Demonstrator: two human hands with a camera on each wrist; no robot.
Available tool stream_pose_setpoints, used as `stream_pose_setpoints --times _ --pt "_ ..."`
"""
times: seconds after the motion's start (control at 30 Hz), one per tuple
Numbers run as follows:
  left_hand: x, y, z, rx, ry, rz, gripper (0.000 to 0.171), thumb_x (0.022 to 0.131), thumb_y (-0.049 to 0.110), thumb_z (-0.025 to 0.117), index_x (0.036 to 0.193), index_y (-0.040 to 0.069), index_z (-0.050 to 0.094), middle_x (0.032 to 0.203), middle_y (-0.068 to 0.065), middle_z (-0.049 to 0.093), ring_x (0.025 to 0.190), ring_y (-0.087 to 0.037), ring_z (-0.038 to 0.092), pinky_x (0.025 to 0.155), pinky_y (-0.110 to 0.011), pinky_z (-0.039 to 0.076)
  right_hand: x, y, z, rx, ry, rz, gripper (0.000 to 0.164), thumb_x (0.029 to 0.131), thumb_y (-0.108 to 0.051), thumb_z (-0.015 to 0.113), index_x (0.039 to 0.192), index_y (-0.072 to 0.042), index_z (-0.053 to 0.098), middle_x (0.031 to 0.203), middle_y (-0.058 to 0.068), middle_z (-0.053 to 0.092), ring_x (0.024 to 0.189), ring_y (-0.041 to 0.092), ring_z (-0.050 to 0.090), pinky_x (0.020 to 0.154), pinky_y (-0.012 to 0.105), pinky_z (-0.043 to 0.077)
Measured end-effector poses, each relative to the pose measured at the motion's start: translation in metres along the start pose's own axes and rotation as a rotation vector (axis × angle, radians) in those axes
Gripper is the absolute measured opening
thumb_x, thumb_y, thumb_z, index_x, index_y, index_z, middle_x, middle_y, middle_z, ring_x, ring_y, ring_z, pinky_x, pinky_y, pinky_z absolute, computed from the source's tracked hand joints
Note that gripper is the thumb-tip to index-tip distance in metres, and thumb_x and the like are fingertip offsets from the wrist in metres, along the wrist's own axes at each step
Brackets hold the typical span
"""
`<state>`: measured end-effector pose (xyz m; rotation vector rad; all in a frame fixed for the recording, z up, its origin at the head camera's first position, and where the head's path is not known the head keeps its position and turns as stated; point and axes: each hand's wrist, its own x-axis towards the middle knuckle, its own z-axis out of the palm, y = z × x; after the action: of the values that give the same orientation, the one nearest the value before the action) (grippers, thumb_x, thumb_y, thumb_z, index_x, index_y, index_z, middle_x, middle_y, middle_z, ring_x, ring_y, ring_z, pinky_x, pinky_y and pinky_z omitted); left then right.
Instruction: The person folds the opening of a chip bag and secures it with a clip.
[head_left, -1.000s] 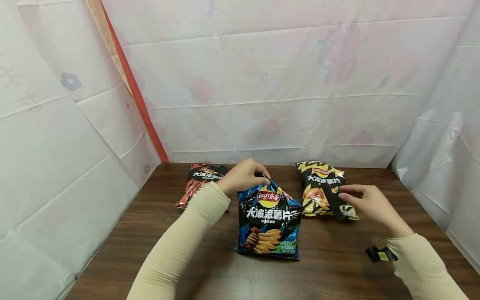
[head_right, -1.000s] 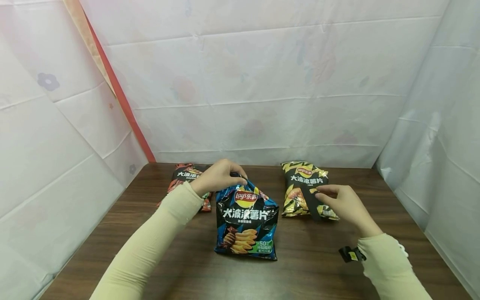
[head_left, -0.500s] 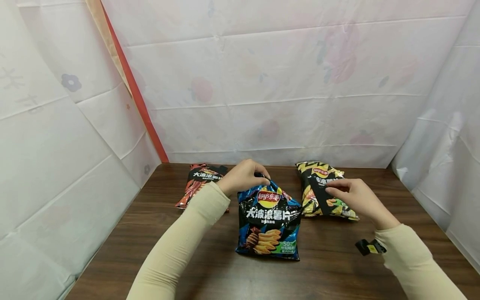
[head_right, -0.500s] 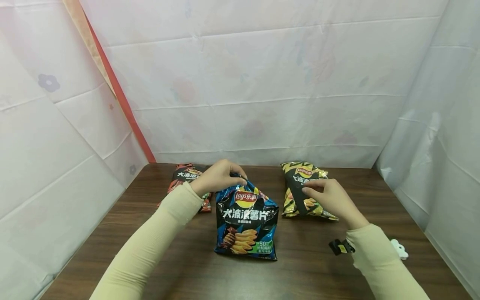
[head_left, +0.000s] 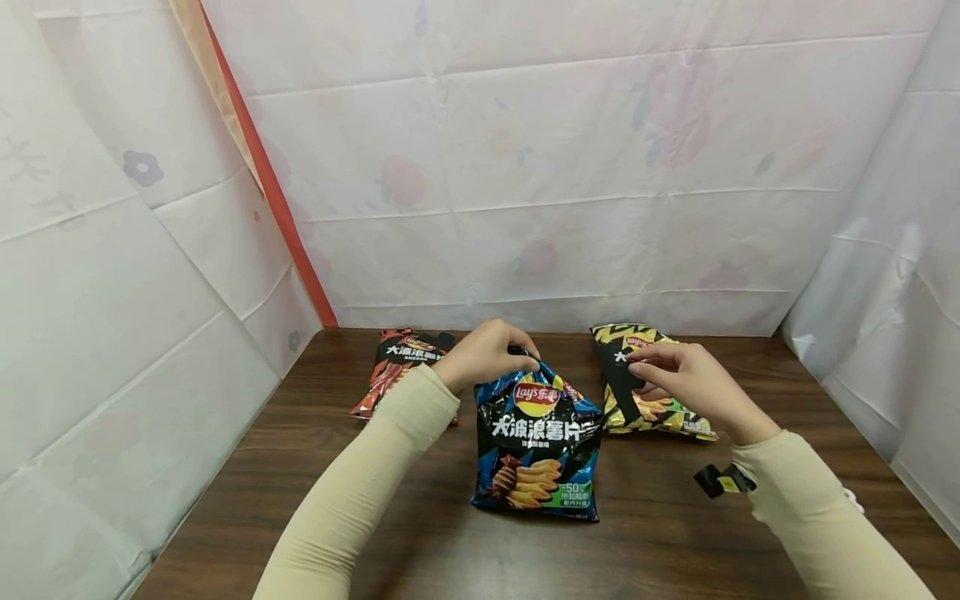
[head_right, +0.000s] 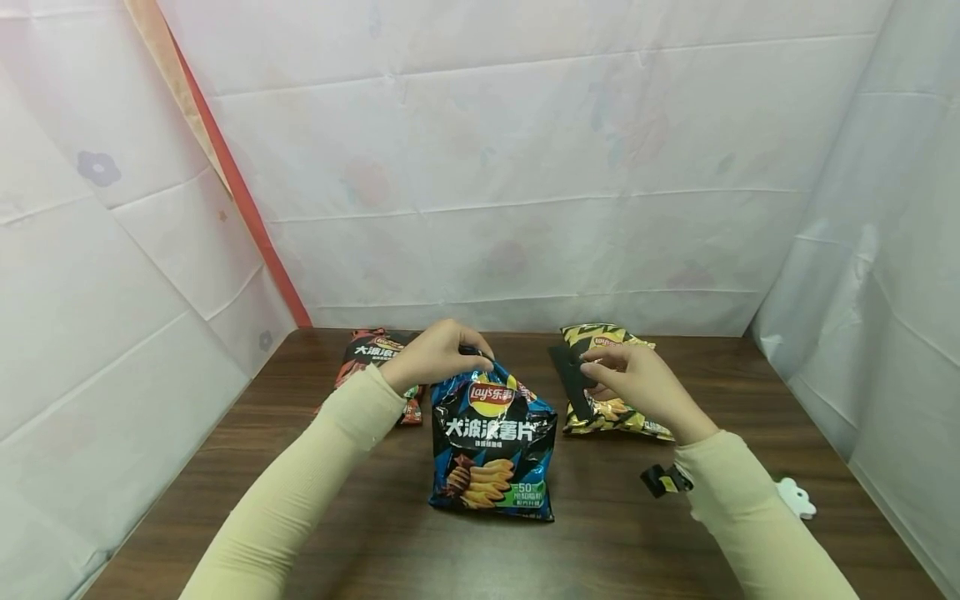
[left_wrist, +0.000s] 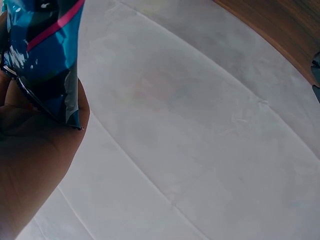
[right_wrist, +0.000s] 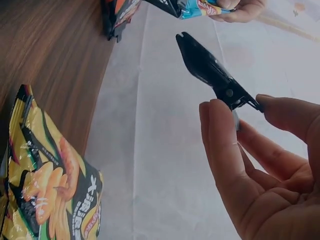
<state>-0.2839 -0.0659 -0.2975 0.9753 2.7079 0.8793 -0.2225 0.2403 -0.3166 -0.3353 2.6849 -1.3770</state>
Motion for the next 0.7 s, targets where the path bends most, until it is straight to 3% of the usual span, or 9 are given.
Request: stream_pose_setpoints --times 0.17,0.47,0.7 --pt "0.000 0.000 0.000 -0.004 0.002 0.002 0.012 0.092 0.023 0.070 0.099 0.017 0.077 0.101 0.000 0.075 0.071 -0.009 0.061 0.066 -0.027 0.043 0.004 -0.007 0.003 0.024 -0.022 -0.032 0.048 0.099 -0.032 0.060 0.133 0.001 0.057 0.119 0.024 0.065 0.086 0.026 0.073 0.072 0.029 0.059" --pt "0.000 0.000 -0.001 0.006 -0.001 0.012 0.012 0.092 0.024 0.070 0.099 0.018 0.077 0.098 0.002 0.075 0.068 -0.009 0.060 0.065 -0.027 0.043 0.011 -0.018 0.006 -0.112 -0.025 -0.059 0.054 0.097 -0.043 0.059 0.135 -0.004 0.058 0.120 0.018 0.067 0.081 0.012 0.072 0.084 0.041 0.056" --pt "-0.001 0.000 -0.001 0.002 0.001 0.007 0.012 0.092 0.024 0.070 0.099 0.017 0.077 0.100 0.001 0.075 0.064 -0.010 0.056 0.064 -0.027 0.042 0.020 -0.021 0.014 -0.116 -0.038 -0.108 0.051 0.098 -0.040 0.059 0.133 -0.003 0.060 0.124 0.019 0.065 0.087 0.017 0.072 0.077 0.033 0.056"
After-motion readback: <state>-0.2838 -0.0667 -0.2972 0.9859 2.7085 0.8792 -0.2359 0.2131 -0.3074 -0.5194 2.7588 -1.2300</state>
